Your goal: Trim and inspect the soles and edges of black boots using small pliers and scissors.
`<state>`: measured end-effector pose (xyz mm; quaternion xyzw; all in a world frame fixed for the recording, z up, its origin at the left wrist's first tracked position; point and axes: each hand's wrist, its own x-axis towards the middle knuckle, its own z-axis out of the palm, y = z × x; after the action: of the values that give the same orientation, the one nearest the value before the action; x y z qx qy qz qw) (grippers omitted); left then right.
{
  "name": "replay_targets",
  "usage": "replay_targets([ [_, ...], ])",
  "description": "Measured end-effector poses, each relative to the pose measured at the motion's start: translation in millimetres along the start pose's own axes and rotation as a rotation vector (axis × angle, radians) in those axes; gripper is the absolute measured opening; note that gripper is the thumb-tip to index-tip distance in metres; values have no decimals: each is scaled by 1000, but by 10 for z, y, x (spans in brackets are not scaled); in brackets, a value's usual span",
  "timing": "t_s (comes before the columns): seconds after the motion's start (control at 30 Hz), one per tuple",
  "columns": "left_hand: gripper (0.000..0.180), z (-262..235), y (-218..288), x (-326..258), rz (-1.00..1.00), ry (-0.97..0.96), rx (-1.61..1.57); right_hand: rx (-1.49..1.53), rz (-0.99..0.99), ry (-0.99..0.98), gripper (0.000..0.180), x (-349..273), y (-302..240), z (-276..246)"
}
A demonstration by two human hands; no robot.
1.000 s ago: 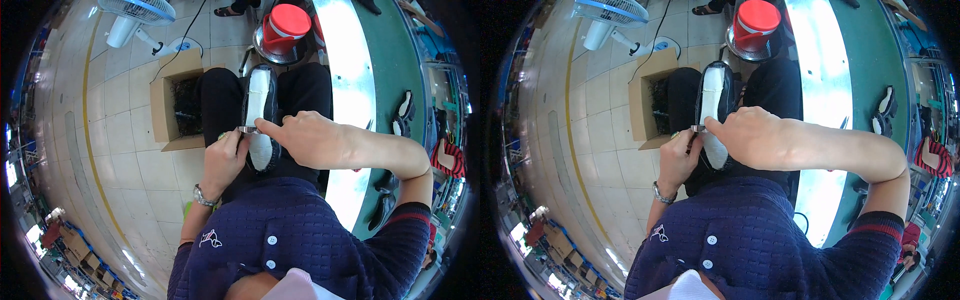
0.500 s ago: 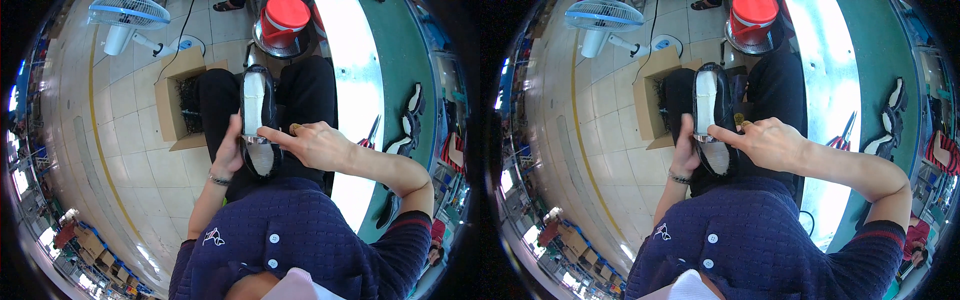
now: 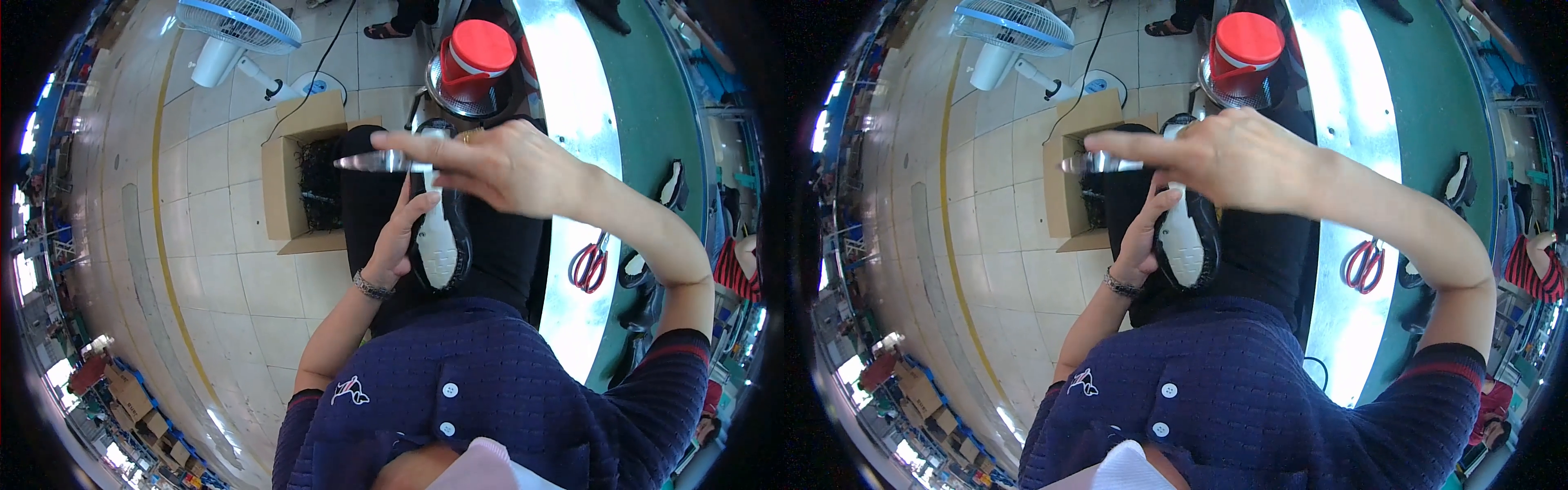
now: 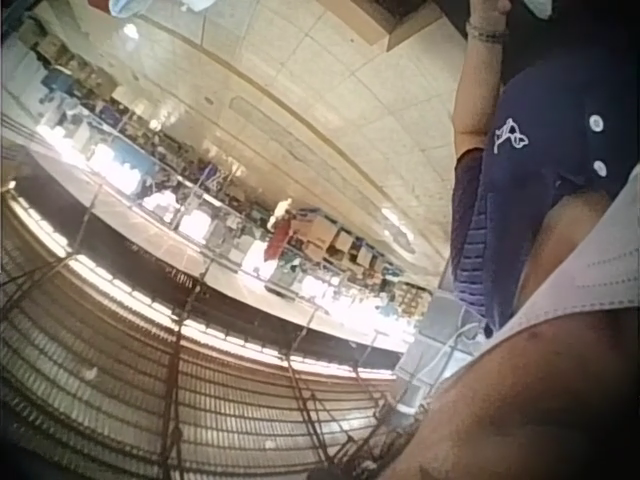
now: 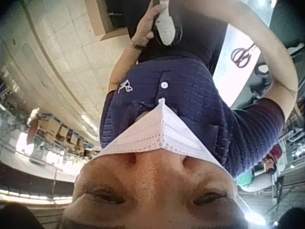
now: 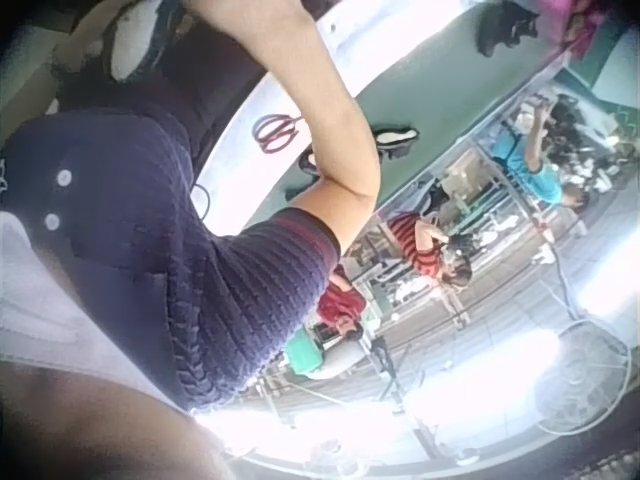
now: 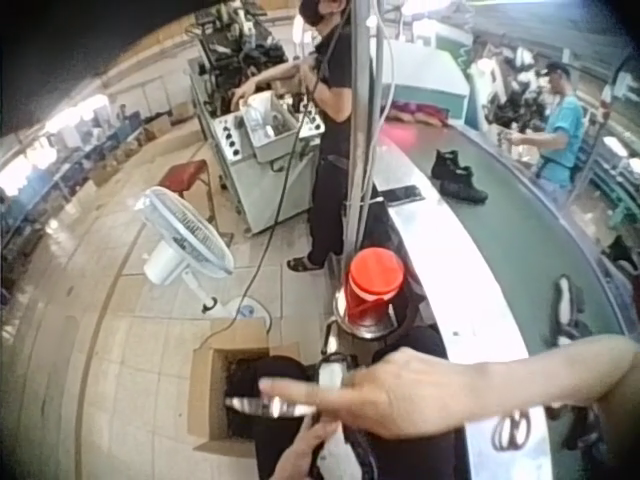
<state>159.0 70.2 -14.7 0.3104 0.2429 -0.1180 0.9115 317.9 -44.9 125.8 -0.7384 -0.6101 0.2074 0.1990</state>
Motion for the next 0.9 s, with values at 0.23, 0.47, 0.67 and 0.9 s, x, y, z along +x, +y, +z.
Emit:
replay_targets([
  [0.23, 77, -48, -18, 32, 16, 0, -67, -391, 79, -88, 65, 37, 281, 112],
  [0.47, 77, -111, -53, -12, -1, -39, -83, -352, 160, -253, 63, -116, 263, 332],
  [0.67, 81, -165, -11, 43, -46, 6, 23, -224, 98, -85, 62, -162, 215, 480],
  [0.9, 75, -143, 41, -11, -89, -21, 26, -232, 154, -227, 65, -208, 85, 448],
])
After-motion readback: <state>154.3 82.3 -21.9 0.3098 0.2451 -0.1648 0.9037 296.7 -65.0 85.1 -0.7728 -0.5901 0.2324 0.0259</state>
